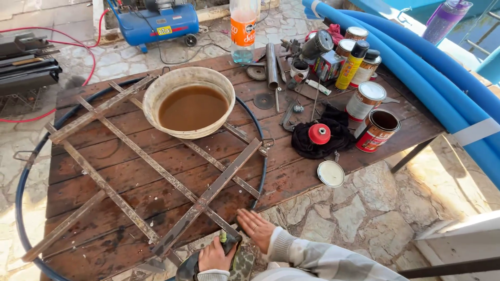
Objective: Cleaning a metal frame with a sponge and liquid from a bucket
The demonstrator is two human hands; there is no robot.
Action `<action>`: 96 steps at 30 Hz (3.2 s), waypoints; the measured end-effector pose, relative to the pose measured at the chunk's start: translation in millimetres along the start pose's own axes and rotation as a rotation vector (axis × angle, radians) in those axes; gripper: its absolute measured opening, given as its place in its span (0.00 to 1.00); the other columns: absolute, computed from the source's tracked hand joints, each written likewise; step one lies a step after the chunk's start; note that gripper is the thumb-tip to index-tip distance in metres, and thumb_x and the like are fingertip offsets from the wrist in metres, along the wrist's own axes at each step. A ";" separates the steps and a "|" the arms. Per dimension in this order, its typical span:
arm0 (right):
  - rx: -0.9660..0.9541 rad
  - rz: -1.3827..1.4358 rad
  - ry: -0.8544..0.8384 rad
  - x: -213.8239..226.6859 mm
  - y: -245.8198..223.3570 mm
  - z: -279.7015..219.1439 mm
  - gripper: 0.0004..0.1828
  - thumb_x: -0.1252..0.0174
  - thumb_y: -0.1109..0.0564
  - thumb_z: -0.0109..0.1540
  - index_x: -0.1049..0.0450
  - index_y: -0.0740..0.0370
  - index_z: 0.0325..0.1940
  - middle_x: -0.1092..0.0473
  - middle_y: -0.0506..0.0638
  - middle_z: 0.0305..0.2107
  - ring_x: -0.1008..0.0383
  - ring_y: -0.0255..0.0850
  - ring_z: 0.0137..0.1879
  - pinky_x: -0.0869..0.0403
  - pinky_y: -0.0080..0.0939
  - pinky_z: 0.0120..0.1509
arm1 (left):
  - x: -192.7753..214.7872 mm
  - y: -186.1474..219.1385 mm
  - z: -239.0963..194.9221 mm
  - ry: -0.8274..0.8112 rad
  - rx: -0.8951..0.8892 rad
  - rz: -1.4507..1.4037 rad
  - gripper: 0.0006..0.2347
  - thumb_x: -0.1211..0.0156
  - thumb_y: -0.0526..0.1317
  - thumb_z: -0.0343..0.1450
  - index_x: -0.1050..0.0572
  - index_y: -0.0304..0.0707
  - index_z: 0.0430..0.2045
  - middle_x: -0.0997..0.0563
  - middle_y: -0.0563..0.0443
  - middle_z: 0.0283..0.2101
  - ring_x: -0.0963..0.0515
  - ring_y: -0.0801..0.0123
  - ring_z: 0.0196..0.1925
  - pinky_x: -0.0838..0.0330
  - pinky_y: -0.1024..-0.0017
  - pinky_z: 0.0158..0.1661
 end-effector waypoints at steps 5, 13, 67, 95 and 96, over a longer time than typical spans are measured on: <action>-0.046 -0.044 0.098 -14.2 10.8 25.6 0.45 0.62 0.63 0.61 0.76 0.72 0.77 0.78 0.67 0.76 0.81 0.56 0.82 0.70 0.55 0.83 | 3.1 2.0 -3.6 0.059 -0.022 -0.042 0.31 0.50 0.74 0.66 0.29 0.46 0.41 0.18 0.56 0.26 0.18 0.61 0.30 0.24 0.63 0.36; 0.066 -0.372 0.606 -47.2 36.2 38.8 0.57 0.46 0.41 0.54 0.60 0.75 0.78 0.61 0.69 0.75 0.61 0.59 0.82 0.55 0.56 0.82 | 1.7 3.0 -14.7 0.231 -0.076 -0.065 0.30 0.48 0.72 0.68 0.30 0.41 0.37 0.20 0.48 0.26 0.19 0.54 0.29 0.26 0.61 0.35; -0.065 -0.075 0.131 -49.0 3.3 15.1 0.55 0.54 0.70 0.50 0.71 0.68 0.79 0.76 0.66 0.77 0.78 0.56 0.82 0.72 0.54 0.82 | -0.5 2.1 -14.9 0.536 -0.119 -0.023 0.31 0.44 0.72 0.60 0.28 0.44 0.36 0.25 0.51 0.26 0.21 0.61 0.30 0.28 0.63 0.35; -0.034 -0.173 0.537 -81.9 9.3 7.9 0.57 0.49 0.69 0.45 0.60 0.72 0.79 0.64 0.68 0.77 0.65 0.58 0.82 0.60 0.54 0.83 | 4.3 3.1 -16.8 0.401 -0.116 -0.058 0.28 0.42 0.70 0.61 0.31 0.45 0.36 0.24 0.53 0.25 0.19 0.61 0.30 0.27 0.63 0.35; 0.006 -0.213 0.501 -87.1 0.8 8.7 0.58 0.50 0.67 0.43 0.60 0.70 0.79 0.64 0.66 0.77 0.66 0.55 0.82 0.62 0.53 0.83 | 6.4 3.3 -16.1 0.412 -0.123 -0.062 0.28 0.44 0.71 0.62 0.31 0.45 0.36 0.24 0.52 0.25 0.20 0.60 0.30 0.27 0.63 0.35</action>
Point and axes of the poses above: each hand's wrist, its own z-axis towards the middle knuckle, its own x-axis out of the back of the hand, y = z × x, the point moved 2 cm from there along z, towards the middle knuckle
